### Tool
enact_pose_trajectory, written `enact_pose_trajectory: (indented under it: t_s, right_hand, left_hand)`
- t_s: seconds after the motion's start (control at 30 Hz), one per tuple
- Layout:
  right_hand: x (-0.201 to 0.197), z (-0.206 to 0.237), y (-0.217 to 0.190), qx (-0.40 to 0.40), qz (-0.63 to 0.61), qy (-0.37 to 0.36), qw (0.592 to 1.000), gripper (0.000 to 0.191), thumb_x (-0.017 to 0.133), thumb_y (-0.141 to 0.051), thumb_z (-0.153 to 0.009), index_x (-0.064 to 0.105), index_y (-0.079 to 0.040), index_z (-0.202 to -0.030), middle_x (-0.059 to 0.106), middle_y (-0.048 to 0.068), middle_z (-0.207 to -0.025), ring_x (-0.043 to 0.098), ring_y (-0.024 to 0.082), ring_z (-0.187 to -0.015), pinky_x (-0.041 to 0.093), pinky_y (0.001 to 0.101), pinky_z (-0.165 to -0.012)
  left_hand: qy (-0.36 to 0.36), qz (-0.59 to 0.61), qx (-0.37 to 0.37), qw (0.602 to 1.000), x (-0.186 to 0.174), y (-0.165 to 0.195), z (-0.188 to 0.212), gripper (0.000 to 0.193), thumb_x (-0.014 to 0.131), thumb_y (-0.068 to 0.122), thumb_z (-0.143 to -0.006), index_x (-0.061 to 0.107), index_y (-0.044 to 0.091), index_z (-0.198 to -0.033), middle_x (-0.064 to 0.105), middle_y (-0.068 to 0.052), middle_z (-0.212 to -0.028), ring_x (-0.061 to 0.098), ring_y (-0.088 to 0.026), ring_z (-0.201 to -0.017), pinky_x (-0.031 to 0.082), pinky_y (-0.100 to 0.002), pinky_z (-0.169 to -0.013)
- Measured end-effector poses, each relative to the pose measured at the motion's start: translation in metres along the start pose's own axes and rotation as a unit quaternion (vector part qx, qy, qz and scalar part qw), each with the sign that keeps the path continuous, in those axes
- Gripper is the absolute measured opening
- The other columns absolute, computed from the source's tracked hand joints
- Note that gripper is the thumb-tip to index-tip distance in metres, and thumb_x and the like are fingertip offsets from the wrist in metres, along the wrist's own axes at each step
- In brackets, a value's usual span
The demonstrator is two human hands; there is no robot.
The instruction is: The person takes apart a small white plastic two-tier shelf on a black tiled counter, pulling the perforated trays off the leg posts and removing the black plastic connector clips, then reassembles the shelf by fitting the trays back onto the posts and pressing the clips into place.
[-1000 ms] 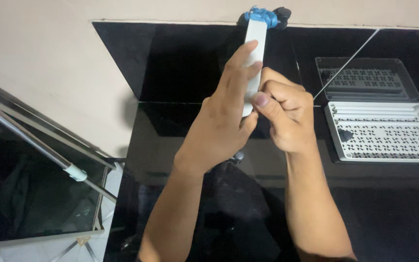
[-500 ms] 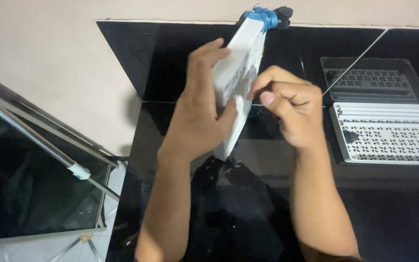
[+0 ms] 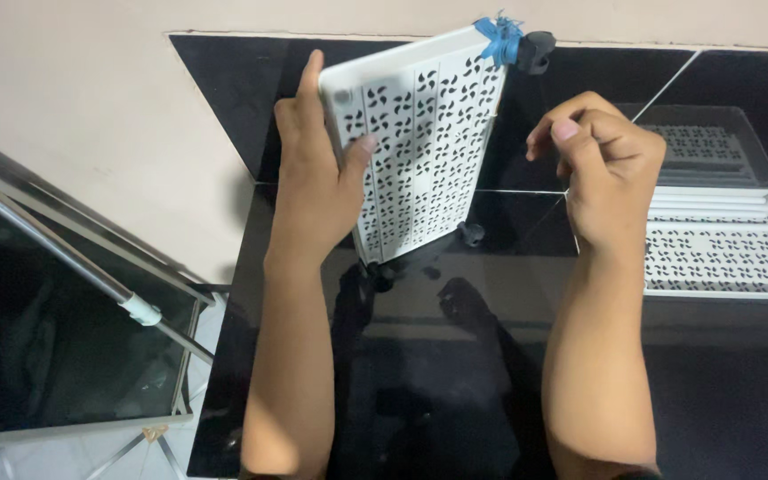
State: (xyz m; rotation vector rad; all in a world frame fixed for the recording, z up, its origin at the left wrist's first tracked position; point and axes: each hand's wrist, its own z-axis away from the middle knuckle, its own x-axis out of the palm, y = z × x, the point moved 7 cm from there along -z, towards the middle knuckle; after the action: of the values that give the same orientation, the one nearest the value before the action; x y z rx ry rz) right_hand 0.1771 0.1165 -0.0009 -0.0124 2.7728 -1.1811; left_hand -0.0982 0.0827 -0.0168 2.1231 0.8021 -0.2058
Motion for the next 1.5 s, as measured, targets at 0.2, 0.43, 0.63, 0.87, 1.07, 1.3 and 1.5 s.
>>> enact_pose_trajectory:
  t_s: [0.2, 0.43, 0.63, 0.87, 1.07, 1.3, 1.5]
  right_hand:
    - [-0.01, -0.003, 0.01, 0.006, -0.001, 0.003, 1.0, 0.029, 0.065, -0.005, -0.11, 0.061, 0.006, -0.084, 0.068, 0.013, -0.097, 0.062, 0.013, -0.078, 0.048, 0.0242, -0.073]
    - [-0.016, -0.006, 0.021, 0.011, 0.029, -0.014, 0.999, 0.022, 0.064, -0.008, -0.112, 0.067, 0.009, -0.097, 0.063, 0.012, -0.11, 0.065, 0.016, -0.086, 0.055, 0.029, -0.082]
    - [-0.025, -0.006, 0.014, -0.016, 0.085, -0.013, 0.996, 0.023, 0.062, -0.009, -0.113, 0.069, 0.01, -0.103, 0.06, 0.013, -0.123, 0.065, 0.016, -0.095, 0.057, 0.0297, -0.084]
    - [-0.089, 0.015, 0.001, -0.018, 0.151, 0.022, 0.988, 0.025, 0.057, -0.006, -0.117, 0.069, 0.01, -0.102, 0.058, 0.011, -0.121, 0.066, 0.017, -0.107, 0.055, 0.0292, -0.095]
    - [-0.154, 0.061, 0.036, 0.028, 0.398, -0.037, 0.916, 0.01, 0.067, -0.002, -0.099, 0.07, 0.007, -0.102, 0.058, 0.016, -0.098, 0.058, 0.03, -0.089, 0.047, 0.0382, -0.079]
    - [-0.22, 0.124, 0.111, 0.113, 0.451, -0.023, 0.885, 0.011, 0.067, -0.003, -0.094, 0.073, 0.005, -0.099, 0.063, 0.024, -0.096, 0.062, 0.042, -0.09, 0.049, 0.0464, -0.081]
    - [-0.236, 0.129, 0.139, 0.147, 0.467, -0.047, 0.871, 0.018, 0.062, 0.0, -0.088, 0.075, 0.001, -0.101, 0.064, 0.025, -0.097, 0.064, 0.045, -0.093, 0.05, 0.0497, -0.083]
  left_hand:
    - [-0.042, -0.064, -0.147, 0.986, 0.022, -0.019, -0.004, 0.06, 0.068, 0.024, -0.101, 0.038, 0.01, -0.151, 0.054, -0.018, -0.131, 0.069, -0.039, -0.11, 0.057, -0.048, -0.087]
    - [-0.051, -0.025, -0.132, 0.99, 0.044, -0.015, -0.004, 0.082, 0.069, 0.017, -0.095, 0.017, 0.0, -0.155, 0.04, -0.024, -0.141, 0.065, -0.04, -0.116, 0.059, -0.042, -0.091]
    - [-0.003, -0.021, -0.027, 0.999, 0.066, -0.001, -0.002, 0.092, 0.074, 0.011, -0.096, 0.01, 0.001, -0.16, 0.024, -0.023, -0.151, 0.05, -0.042, -0.138, 0.053, -0.043, -0.11]
    - [0.196, -0.069, 0.15, 0.967, 0.055, 0.042, 0.018, 0.053, 0.069, 0.001, -0.1, 0.043, -0.001, -0.147, 0.031, -0.02, -0.15, 0.036, -0.044, -0.147, 0.041, -0.052, -0.124]
    - [0.135, 0.042, 0.286, 0.948, 0.106, 0.099, 0.063, 0.021, 0.065, -0.006, -0.087, 0.059, 0.005, -0.104, 0.057, -0.013, -0.114, 0.058, -0.032, -0.117, 0.046, -0.047, -0.103]
    - [-0.089, 0.128, 0.165, 0.974, 0.275, 0.127, 0.096, 0.024, 0.071, 0.004, -0.084, 0.066, 0.002, -0.108, 0.059, -0.012, -0.114, 0.058, -0.035, -0.11, 0.047, -0.045, -0.096]
    - [-0.126, 0.101, 0.121, 0.98, 0.363, 0.111, 0.099, 0.025, 0.07, 0.007, -0.084, 0.071, 0.002, -0.108, 0.058, -0.011, -0.118, 0.056, -0.034, -0.113, 0.047, -0.044, -0.098]
